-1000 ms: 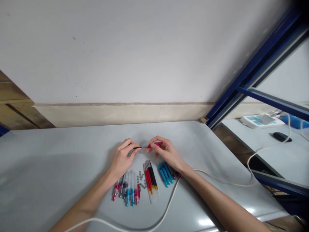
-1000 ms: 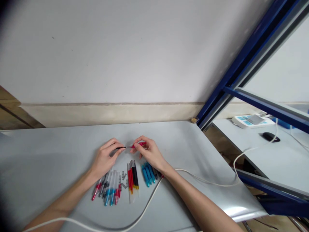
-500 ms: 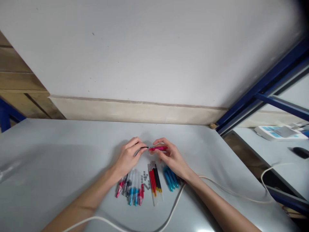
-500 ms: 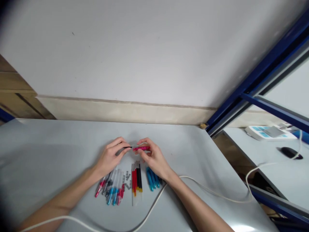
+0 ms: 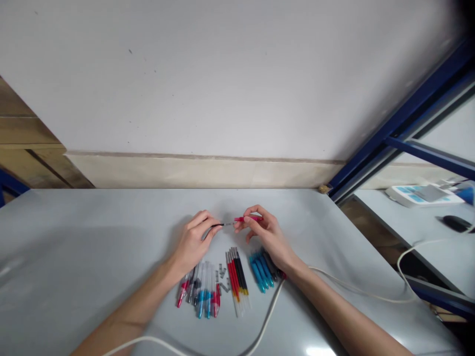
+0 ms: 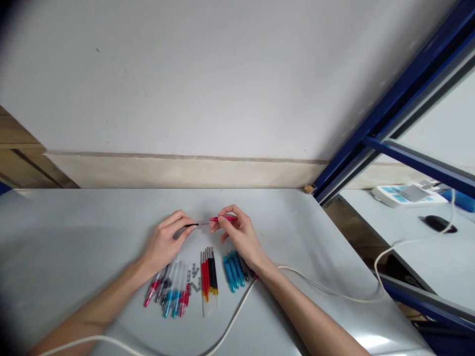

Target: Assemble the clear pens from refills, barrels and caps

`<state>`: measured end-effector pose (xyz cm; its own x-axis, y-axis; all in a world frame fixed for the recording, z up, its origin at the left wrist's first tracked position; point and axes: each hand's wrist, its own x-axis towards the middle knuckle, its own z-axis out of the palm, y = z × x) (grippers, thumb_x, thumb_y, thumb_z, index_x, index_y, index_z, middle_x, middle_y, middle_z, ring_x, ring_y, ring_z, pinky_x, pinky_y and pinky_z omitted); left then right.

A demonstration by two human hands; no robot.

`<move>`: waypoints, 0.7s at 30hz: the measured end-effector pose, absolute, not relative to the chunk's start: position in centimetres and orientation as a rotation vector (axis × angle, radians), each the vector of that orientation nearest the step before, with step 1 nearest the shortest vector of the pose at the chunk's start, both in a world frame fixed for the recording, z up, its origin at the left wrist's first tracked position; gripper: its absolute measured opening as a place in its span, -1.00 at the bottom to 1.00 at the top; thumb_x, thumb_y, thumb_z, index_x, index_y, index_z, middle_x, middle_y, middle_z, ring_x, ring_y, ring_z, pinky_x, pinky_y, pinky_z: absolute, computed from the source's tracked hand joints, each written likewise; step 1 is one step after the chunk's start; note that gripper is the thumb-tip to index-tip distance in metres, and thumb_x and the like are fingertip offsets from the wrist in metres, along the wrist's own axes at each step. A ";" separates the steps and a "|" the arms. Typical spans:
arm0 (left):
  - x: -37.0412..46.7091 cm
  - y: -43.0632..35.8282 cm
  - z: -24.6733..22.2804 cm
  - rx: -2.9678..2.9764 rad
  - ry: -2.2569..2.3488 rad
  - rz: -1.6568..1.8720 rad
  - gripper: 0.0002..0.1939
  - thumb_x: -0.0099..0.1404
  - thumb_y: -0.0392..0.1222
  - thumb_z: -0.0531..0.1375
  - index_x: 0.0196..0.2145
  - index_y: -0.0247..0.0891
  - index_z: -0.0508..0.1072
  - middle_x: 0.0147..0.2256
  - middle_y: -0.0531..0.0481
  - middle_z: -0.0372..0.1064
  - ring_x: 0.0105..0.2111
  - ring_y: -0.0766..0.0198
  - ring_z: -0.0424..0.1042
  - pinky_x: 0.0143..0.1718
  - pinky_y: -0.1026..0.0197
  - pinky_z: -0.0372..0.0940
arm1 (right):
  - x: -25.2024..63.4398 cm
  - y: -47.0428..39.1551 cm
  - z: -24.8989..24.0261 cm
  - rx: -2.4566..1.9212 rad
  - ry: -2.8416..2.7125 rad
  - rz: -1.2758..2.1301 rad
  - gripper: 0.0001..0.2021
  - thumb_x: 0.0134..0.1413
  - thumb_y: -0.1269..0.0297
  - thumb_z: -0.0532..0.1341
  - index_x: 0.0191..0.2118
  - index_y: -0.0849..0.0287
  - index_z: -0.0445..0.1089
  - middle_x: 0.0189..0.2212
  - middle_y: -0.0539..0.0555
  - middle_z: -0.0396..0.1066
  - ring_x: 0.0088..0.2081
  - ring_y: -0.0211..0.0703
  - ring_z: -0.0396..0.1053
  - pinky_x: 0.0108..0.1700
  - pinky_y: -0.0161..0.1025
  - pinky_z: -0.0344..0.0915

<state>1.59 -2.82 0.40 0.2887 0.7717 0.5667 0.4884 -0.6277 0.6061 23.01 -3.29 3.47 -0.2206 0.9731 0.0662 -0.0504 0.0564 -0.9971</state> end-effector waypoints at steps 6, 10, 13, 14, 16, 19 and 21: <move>1.6 -2.8 0.4 2.273 1.150 1.273 -0.83 0.47 -0.23 0.12 -0.22 -0.23 0.51 -0.31 -0.03 0.36 -0.28 0.27 0.39 -0.23 0.22 0.28 | 23.1 -3.3 3.4 -0.988 -1.321 1.404 -0.76 0.25 0.06 0.23 -0.21 0.09 0.25 -0.30 0.12 0.55 -0.30 -0.07 0.51 -0.43 -0.25 0.35; 1.6 -2.8 0.4 2.271 1.159 1.268 -0.83 0.47 -0.23 0.12 -0.23 -0.23 0.51 -0.31 -0.03 0.37 -0.27 0.26 0.39 -0.22 0.21 0.29 | 23.1 -3.3 3.4 -1.011 -1.317 1.391 -0.76 0.23 0.05 0.25 -0.23 0.09 0.26 -0.39 0.08 0.53 -0.33 -0.06 0.50 -0.43 -0.24 0.35; 1.6 -2.8 0.3 2.268 1.165 1.271 -0.85 0.46 -0.24 0.13 -0.23 -0.23 0.51 -0.31 -0.02 0.37 -0.26 0.26 0.39 -0.21 0.22 0.29 | 22.9 -3.4 3.5 -1.025 -1.333 1.397 -0.76 0.21 0.05 0.25 -0.25 0.08 0.27 -0.43 0.07 0.52 -0.34 -0.06 0.48 -0.43 -0.24 0.34; 1.6 -2.8 0.3 2.268 1.164 1.272 -0.85 0.46 -0.24 0.13 -0.23 -0.23 0.51 -0.30 -0.02 0.37 -0.26 0.26 0.39 -0.20 0.22 0.29 | 22.8 -3.4 3.6 -1.027 -1.340 1.396 -0.76 0.21 0.06 0.26 -0.25 0.09 0.27 -0.43 0.07 0.52 -0.34 -0.06 0.48 -0.43 -0.24 0.34; 1.6 -2.8 0.3 2.270 1.154 1.269 -0.86 0.45 -0.25 0.15 -0.23 -0.23 0.51 -0.29 -0.02 0.36 -0.26 0.27 0.40 -0.20 0.23 0.29 | 22.7 -3.5 3.6 -1.031 -1.361 1.395 -0.77 0.20 0.07 0.26 -0.25 0.09 0.27 -0.42 0.07 0.51 -0.33 -0.06 0.47 -0.43 -0.24 0.35; 1.5 -2.9 0.3 2.290 1.122 1.237 -0.87 0.45 -0.27 0.14 -0.20 -0.23 0.51 -0.28 -0.03 0.36 -0.24 0.27 0.40 -0.19 0.23 0.30 | 22.6 -3.7 3.5 -1.022 -1.431 1.402 -0.79 0.23 0.10 0.24 -0.21 0.09 0.28 -0.38 0.07 0.51 -0.29 -0.07 0.47 -0.41 -0.25 0.35; 1.5 -3.0 0.3 2.325 1.085 1.190 -0.84 0.46 -0.29 0.11 -0.15 -0.21 0.51 -0.25 -0.04 0.35 -0.22 0.27 0.39 -0.18 0.23 0.31 | 22.6 -4.0 3.3 -0.996 -1.507 1.406 -0.81 0.27 0.11 0.22 -0.17 0.09 0.28 -0.34 0.07 0.50 -0.24 -0.07 0.47 -0.37 -0.26 0.36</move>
<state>1.54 -3.00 0.27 0.3677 0.7450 0.5566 0.4854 -0.6643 0.5684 22.57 -3.98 3.33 -0.3441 0.9375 0.0527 0.0123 0.0606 -0.9981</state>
